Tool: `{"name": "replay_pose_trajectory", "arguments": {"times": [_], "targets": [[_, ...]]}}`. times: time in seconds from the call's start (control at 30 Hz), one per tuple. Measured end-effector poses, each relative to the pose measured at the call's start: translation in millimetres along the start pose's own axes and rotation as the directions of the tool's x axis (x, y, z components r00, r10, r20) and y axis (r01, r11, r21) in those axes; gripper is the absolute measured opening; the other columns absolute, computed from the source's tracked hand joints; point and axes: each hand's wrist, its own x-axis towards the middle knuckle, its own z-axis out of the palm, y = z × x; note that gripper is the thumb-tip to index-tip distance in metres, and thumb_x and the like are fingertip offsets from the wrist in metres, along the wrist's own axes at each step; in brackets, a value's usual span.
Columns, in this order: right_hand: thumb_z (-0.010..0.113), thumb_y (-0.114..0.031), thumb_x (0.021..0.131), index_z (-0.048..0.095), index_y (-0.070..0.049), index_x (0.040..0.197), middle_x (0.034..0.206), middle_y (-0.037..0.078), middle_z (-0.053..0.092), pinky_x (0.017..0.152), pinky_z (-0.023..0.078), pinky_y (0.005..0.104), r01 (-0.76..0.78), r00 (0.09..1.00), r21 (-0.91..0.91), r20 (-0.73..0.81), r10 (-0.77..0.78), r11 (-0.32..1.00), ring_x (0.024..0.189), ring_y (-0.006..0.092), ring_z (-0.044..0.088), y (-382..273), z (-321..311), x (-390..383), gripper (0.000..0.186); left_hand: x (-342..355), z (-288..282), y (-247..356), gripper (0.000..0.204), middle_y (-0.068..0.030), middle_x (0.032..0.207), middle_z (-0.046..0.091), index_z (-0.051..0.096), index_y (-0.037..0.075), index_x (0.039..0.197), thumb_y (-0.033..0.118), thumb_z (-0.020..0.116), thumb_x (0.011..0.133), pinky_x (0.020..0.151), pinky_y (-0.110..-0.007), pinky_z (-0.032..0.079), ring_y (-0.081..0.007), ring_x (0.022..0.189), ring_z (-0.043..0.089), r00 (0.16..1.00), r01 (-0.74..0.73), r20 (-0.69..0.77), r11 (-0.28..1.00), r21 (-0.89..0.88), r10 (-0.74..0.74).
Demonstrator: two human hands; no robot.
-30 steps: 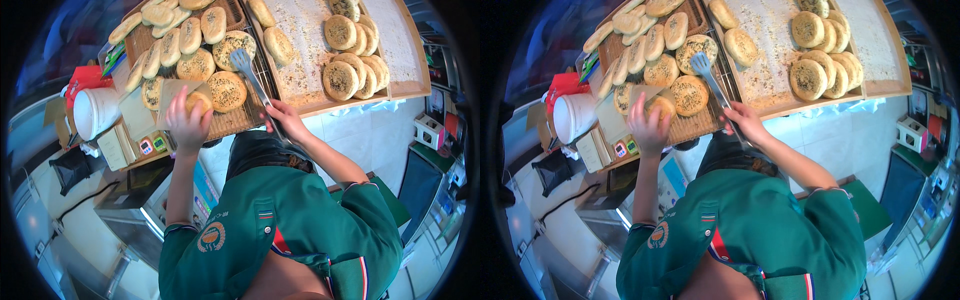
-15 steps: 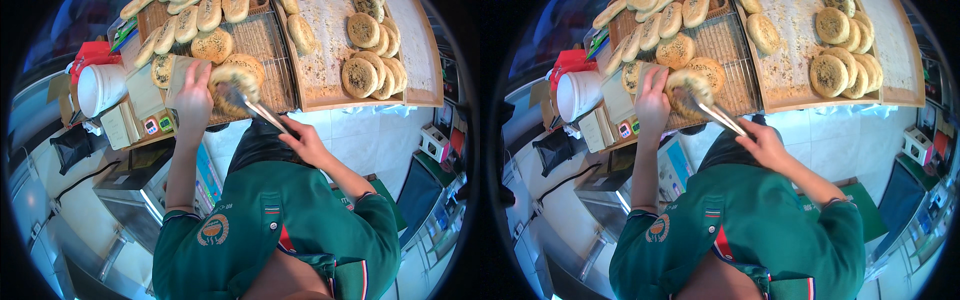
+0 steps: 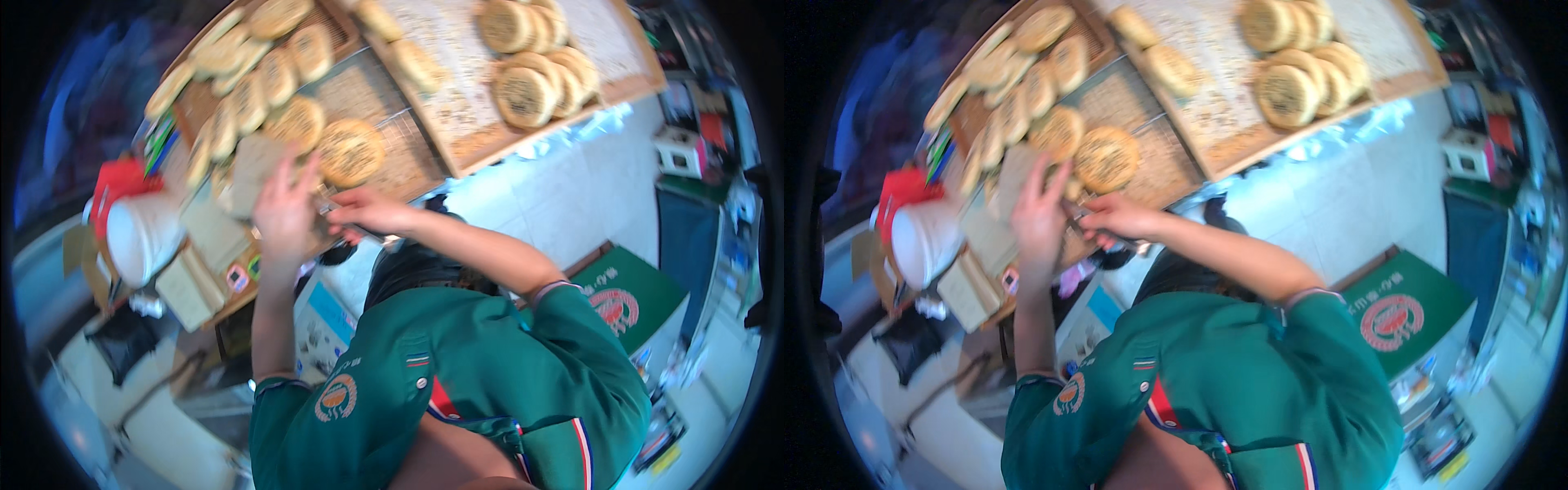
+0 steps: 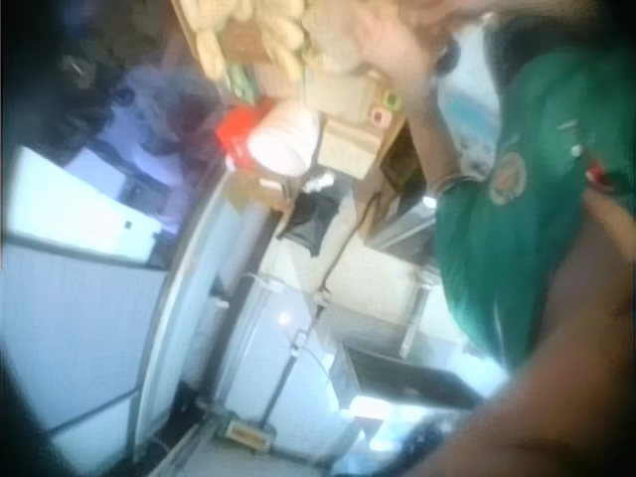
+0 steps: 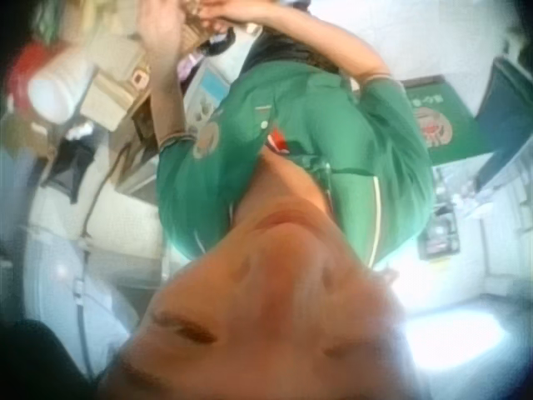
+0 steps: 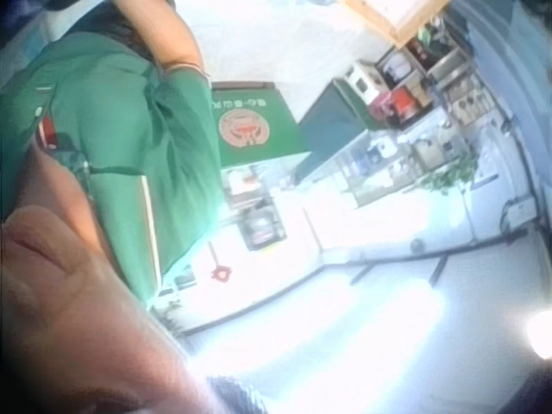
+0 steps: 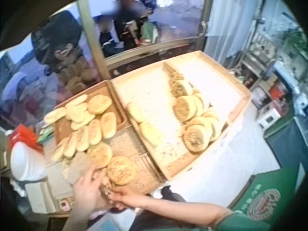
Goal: The person fills dough rounds with a reddish meat mixture, seals them into buns, and places them on a tray. They also use tongs to move baked buns onto a cooling rack and pack some into a plastic bag for a customer.
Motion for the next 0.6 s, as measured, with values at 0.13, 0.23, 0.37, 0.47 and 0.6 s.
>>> {"name": "replay_pose_trajectory", "arguments": {"times": [0.13,0.23,0.37,0.47,0.6], "targets": [[0.062,-0.023,0.096,0.062,0.000,0.119,0.067,0.003,0.063,0.054,0.051,0.0249,0.221,0.974,-0.391,0.040,-0.223,0.894,0.055,0.0087,0.059,-10.3,-47.2,-72.8,0.033,8.9,0.2,-11.9,0.061,-0.0099,0.133,0.053,0.058,0.019,0.134,-0.001,0.065,0.076,0.079,-0.037,0.054,-0.0268,0.095,0.065,0.986,0.071,-0.146,0.993,-0.096,-0.084],[0.054,-0.020,0.099,0.052,-0.002,0.136,0.098,0.011,0.067,0.073,0.056,0.0319,0.354,0.808,-0.389,-0.331,-0.487,0.851,0.078,0.0173,0.066,-22.8,-139.3,-201.3,0.041,-15.5,8.2,5.1,0.042,-0.0127,0.117,0.059,0.065,0.010,0.121,0.001,0.067,0.080,0.076,-0.037,0.052,-0.0275,0.087,0.063,0.921,0.008,-0.380,0.979,-0.202,-0.086],[0.059,-0.037,0.097,0.062,0.004,0.120,0.086,0.014,0.071,0.071,0.053,0.0355,-0.473,0.084,-0.821,-0.404,-0.911,0.321,0.078,0.0203,0.068,-96.9,-318.3,-313.0,0.046,-75.1,55.5,78.7,0.015,-0.0087,0.096,0.063,0.068,0.006,0.084,0.012,0.078,0.075,0.074,-0.037,0.048,-0.0261,0.085,0.060,0.948,-0.190,-0.316,0.880,-0.436,0.048],[0.058,-0.054,0.090,0.066,-0.001,0.113,0.099,0.028,0.068,0.084,0.051,0.0489,-0.825,0.100,-0.525,-0.499,-0.861,0.209,0.098,0.0440,0.065,-149.5,-438.3,-329.6,0.057,-102.7,127.5,155.0,0.019,-0.0050,0.098,0.062,0.066,0.009,0.078,0.019,0.080,0.073,0.086,-0.041,0.042,-0.0245,0.090,0.059,0.999,-0.039,0.001,0.770,-0.637,0.052],[0.056,-0.058,0.090,0.069,0.000,0.107,0.102,0.028,0.068,0.086,0.050,0.0485,-0.845,0.331,-0.533,-0.584,-0.741,0.043,0.100,0.0430,0.064,-180.0,-519.1,-308.8,0.062,-89.0,243.4,213.0,0.036,-0.0100,0.107,0.061,0.064,0.008,0.102,0.029,0.079,0.076,0.091,-0.046,0.041,-0.0313,0.105,0.056,0.976,0.213,0.072,0.833,-0.510,-0.206]]}}
